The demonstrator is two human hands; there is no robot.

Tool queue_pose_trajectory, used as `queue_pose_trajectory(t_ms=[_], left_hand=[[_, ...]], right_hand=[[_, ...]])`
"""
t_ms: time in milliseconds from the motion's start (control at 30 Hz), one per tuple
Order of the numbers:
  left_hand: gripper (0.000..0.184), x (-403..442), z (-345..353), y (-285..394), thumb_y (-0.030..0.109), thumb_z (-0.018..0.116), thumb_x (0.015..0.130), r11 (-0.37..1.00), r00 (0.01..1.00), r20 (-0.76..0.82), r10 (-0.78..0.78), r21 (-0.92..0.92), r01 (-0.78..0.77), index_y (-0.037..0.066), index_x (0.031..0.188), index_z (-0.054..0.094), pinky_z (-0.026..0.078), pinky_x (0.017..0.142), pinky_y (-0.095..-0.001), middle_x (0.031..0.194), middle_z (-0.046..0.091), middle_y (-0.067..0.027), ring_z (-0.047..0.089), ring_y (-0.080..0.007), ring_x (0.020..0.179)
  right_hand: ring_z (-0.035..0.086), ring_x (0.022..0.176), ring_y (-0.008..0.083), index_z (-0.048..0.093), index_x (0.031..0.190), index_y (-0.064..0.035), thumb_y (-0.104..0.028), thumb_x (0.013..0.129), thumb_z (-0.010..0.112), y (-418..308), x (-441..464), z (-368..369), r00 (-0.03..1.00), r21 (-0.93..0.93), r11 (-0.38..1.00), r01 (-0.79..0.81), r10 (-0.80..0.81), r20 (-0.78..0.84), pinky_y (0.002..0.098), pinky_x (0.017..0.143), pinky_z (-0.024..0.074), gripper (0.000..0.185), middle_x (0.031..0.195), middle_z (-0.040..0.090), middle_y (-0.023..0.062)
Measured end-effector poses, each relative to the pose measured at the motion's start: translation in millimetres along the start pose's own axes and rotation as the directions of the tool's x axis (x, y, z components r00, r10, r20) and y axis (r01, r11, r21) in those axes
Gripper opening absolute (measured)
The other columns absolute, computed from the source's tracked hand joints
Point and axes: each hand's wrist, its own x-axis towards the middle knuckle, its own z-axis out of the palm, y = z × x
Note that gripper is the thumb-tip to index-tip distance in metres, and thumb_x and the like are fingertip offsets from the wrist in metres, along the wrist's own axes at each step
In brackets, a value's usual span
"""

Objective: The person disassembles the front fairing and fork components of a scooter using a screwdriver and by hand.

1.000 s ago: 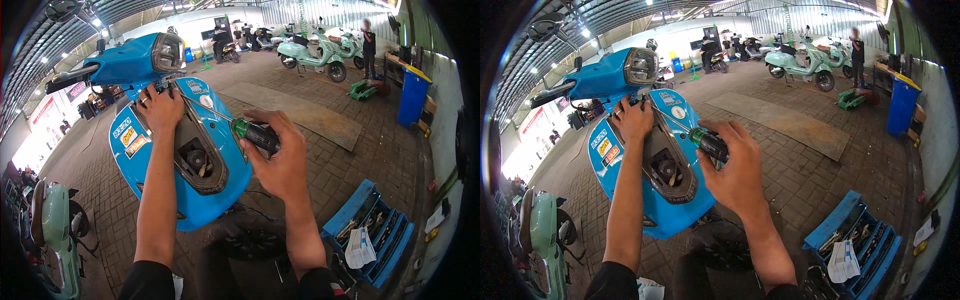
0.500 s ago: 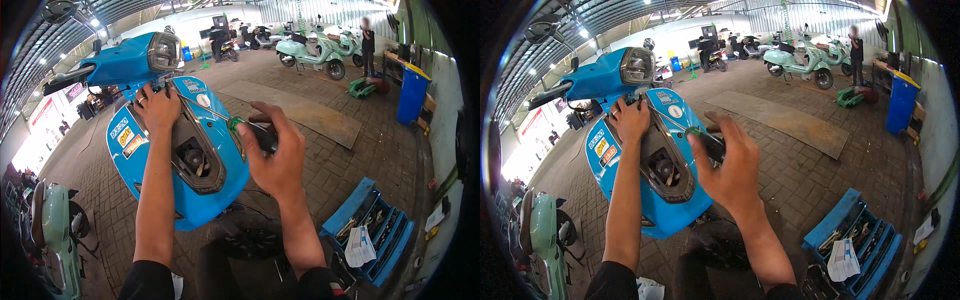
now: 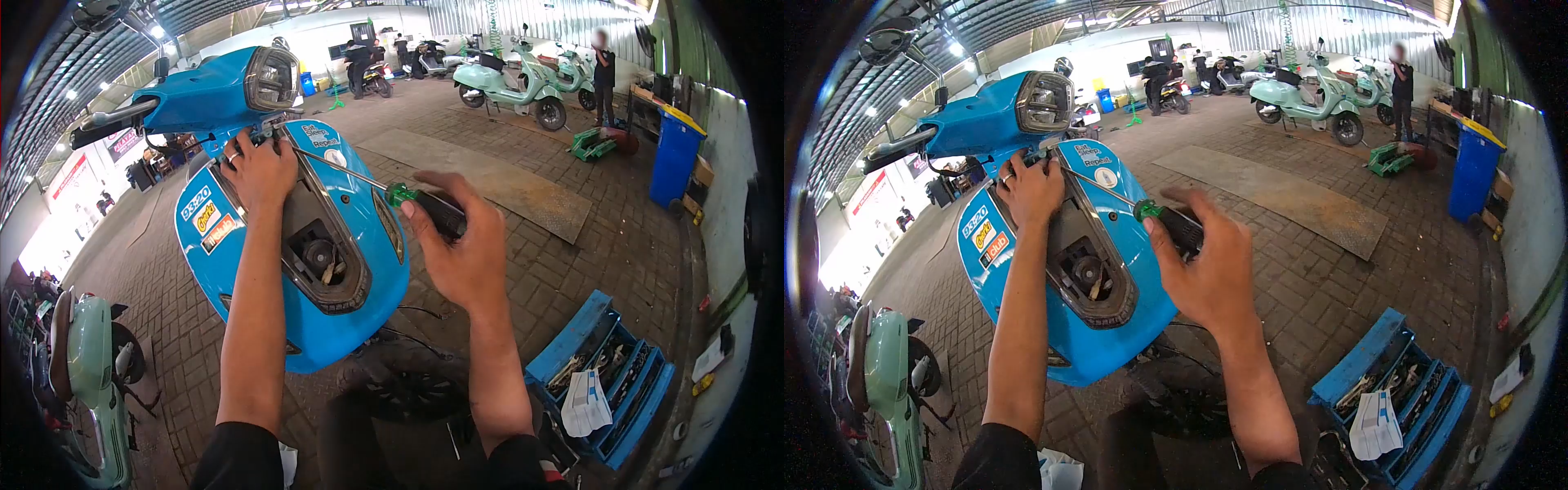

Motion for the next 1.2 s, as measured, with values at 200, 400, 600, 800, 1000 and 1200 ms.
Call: queue_pose_trajectory(t_ms=[200,400,600,800,1000,1200], left_hand=[[0.051,1,-1,-1,0.040,0.048,0.101,1.000,1.000,0.013,-0.001,-0.023,0.002,0.005,0.126,0.076,0.016,0.124,-0.0613,0.158,0.039,-0.0154,0.025,-0.0390,0.152],[0.050,3,-3,-1,0.038,0.050,0.099,1.000,0.999,0.039,-0.011,-0.024,0.012,0.005,0.125,0.076,0.016,0.123,-0.0606,0.157,0.039,-0.0141,0.024,-0.0390,0.152],[0.047,3,-3,-2,0.035,0.050,0.098,1.000,0.999,0.041,-0.007,-0.026,0.008,0.004,0.124,0.076,0.017,0.123,-0.0606,0.158,0.038,-0.0133,0.023,-0.0387,0.152],[0.047,6,2,-3,0.034,0.049,0.099,1.000,1.000,0.018,-0.014,-0.005,0.015,0.005,0.122,0.077,0.017,0.123,-0.0606,0.157,0.040,-0.0134,0.024,-0.0386,0.151],[0.047,10,6,-4,0.040,0.050,0.099,0.999,0.999,0.022,-0.042,-0.005,0.042,0.009,0.122,0.078,0.015,0.123,-0.0615,0.159,0.040,-0.0108,0.022,-0.0360,0.153],[0.048,3,-4,2,0.037,0.048,0.099,0.999,0.998,0.039,-0.049,-0.023,0.050,0.007,0.122,0.078,0.015,0.123,-0.0596,0.160,0.040,-0.0106,0.022,-0.0352,0.154]], right_hand=[[0.078,0.089,0.0305,0.074,0.111,0.0025,-0.018,0.092,0.077,-1,-3,-3,0.988,-0.042,0.994,-0.096,0.100,0.117,0.0391,0.081,0.0577,0.029,0.094,0.076,0.0232],[0.076,0.087,0.0302,0.074,0.114,0.0013,-0.017,0.090,0.078,12,-1,-3,0.993,0.032,0.999,0.024,-0.028,0.116,0.0381,0.079,0.0560,0.030,0.097,0.075,0.0212],[0.075,0.087,0.0299,0.075,0.115,-0.0001,-0.016,0.089,0.079,18,1,-7,0.988,0.056,0.998,-0.043,0.034,0.148,0.0383,0.078,0.0553,0.031,0.095,0.074,0.0187],[0.073,0.087,0.0357,0.072,0.118,0.0015,-0.015,0.092,0.075,0,-13,17,0.990,0.077,0.990,0.118,-0.123,0.066,0.0429,0.077,0.0554,0.031,0.097,0.072,0.0205],[0.069,0.089,0.0449,0.067,0.119,0.0049,-0.013,0.094,0.070,-30,-30,31,0.986,0.046,0.988,0.145,-0.148,0.080,0.0487,0.076,0.0546,0.030,0.103,0.069,0.0260],[0.076,0.087,0.0250,0.073,0.116,0.0046,-0.021,0.097,0.073,-5,-13,14,0.993,0.201,0.974,-0.108,0.094,0.076,0.0347,0.075,0.0574,0.031,0.100,0.076,0.0208]])
